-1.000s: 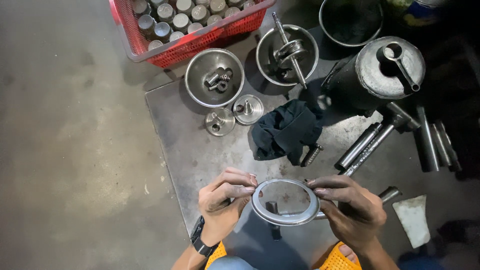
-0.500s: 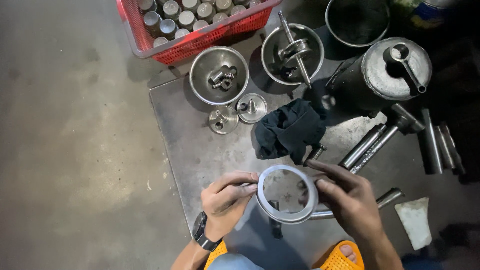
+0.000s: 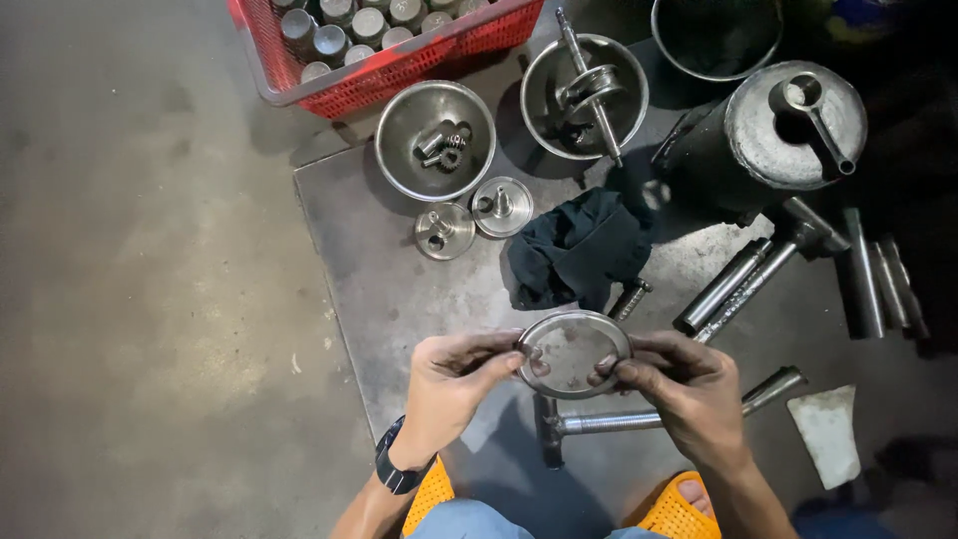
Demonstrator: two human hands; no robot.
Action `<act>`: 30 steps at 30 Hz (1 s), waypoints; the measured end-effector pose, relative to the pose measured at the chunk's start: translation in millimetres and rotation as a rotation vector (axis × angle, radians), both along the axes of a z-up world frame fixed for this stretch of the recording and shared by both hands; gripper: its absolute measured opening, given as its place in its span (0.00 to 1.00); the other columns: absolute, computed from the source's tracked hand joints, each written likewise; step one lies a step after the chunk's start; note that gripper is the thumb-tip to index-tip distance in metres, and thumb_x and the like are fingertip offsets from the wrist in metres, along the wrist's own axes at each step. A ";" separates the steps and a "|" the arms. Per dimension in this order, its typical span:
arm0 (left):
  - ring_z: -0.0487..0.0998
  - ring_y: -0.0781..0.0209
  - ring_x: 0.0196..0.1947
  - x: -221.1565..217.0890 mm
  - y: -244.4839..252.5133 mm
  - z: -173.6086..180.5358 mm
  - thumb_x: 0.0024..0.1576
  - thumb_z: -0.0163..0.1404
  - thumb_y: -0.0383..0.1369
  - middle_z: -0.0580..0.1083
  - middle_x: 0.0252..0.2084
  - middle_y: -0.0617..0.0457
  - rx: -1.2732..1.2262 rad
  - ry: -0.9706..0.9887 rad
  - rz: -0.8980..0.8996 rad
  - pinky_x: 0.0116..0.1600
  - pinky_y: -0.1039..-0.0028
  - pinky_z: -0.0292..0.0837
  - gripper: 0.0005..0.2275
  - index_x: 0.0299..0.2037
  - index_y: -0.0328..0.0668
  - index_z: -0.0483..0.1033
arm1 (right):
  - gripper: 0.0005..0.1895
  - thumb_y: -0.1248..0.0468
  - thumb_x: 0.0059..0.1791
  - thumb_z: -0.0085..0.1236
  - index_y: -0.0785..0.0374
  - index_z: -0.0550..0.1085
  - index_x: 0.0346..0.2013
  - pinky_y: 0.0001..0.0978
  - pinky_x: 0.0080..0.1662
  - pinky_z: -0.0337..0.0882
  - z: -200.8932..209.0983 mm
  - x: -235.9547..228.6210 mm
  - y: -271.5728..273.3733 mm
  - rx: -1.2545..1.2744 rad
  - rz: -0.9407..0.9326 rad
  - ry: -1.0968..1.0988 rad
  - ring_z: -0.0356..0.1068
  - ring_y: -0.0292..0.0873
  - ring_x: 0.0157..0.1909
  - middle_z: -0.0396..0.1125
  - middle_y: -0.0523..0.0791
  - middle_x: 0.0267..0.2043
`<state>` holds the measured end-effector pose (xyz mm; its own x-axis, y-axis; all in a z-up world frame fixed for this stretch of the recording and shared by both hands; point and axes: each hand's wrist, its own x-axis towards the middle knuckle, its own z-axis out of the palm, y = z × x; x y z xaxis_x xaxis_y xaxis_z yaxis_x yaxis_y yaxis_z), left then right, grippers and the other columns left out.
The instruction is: The person uses pliers to bend a metal ring, then uses a hammer to tap it into place on a metal surface. They retrieve a spray can, apply lubricant to a cylindrical metal part, and wipe it with a cloth. Finally, they use pliers to manipulate a small metal component over a bowl.
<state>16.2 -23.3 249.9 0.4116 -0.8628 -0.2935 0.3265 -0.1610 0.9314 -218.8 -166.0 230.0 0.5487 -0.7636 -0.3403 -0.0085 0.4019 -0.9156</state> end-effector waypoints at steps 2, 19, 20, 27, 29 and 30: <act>0.84 0.65 0.38 -0.3 -0.5 -0.5 0.54 0.58 0.17 0.84 0.40 0.43 -0.008 -0.046 0.008 0.44 0.77 0.81 0.11 0.47 0.25 0.82 | 0.16 0.74 0.44 0.63 0.78 0.76 0.46 0.40 0.40 0.84 0.6 -0.7 0.2 -0.018 0.020 0.004 0.81 0.50 0.38 0.78 0.59 0.37; 0.85 0.63 0.39 1.1 -3.7 3.0 0.54 0.58 0.17 0.84 0.41 0.42 -0.037 -0.025 0.007 0.47 0.77 0.82 0.10 0.46 0.25 0.82 | 0.16 0.70 0.43 0.64 0.75 0.77 0.44 0.39 0.37 0.81 -3.7 -0.3 -2.3 -0.078 0.064 0.086 0.82 0.49 0.34 0.78 0.57 0.35; 0.85 0.63 0.40 0.8 -2.7 0.7 0.54 0.58 0.17 0.83 0.41 0.41 -0.044 -0.011 0.007 0.47 0.76 0.82 0.10 0.47 0.25 0.81 | 0.16 0.70 0.43 0.64 0.76 0.77 0.44 0.40 0.37 0.81 -4.6 -0.8 -2.3 -0.080 0.076 0.093 0.82 0.49 0.35 0.78 0.57 0.35; 0.83 0.65 0.40 -9.1 -6.6 7.9 0.54 0.60 0.18 0.81 0.42 0.45 -0.080 -0.181 0.043 0.46 0.77 0.80 0.16 0.52 0.26 0.79 | 0.14 0.72 0.45 0.64 0.77 0.77 0.44 0.40 0.42 0.84 12.7 7.3 6.9 -0.135 0.061 0.042 0.82 0.51 0.38 0.78 0.57 0.37; 0.82 0.64 0.39 -17.3 -11.5 15.3 0.53 0.61 0.19 0.80 0.43 0.45 -0.106 -0.384 0.071 0.44 0.76 0.80 0.17 0.54 0.29 0.78 | 0.13 0.73 0.45 0.64 0.77 0.77 0.43 0.40 0.43 0.84 19.9 9.8 15.2 -0.185 0.069 0.096 0.82 0.50 0.39 0.78 0.57 0.37; 0.82 0.63 0.38 -20.9 -14.2 19.1 0.53 0.62 0.20 0.78 0.44 0.46 -0.135 -0.589 0.096 0.43 0.75 0.79 0.19 0.55 0.31 0.77 | 0.12 0.74 0.44 0.63 0.77 0.76 0.42 0.39 0.43 0.84 23.6 11.7 18.9 -0.240 0.074 0.149 0.82 0.49 0.40 0.78 0.56 0.37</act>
<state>-4.8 -37.5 269.0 0.5495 -0.8273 0.1164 -0.2422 -0.0244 0.9699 -207.2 -147.1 253.7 0.5637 -0.7918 -0.2353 -0.1709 0.1669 -0.9711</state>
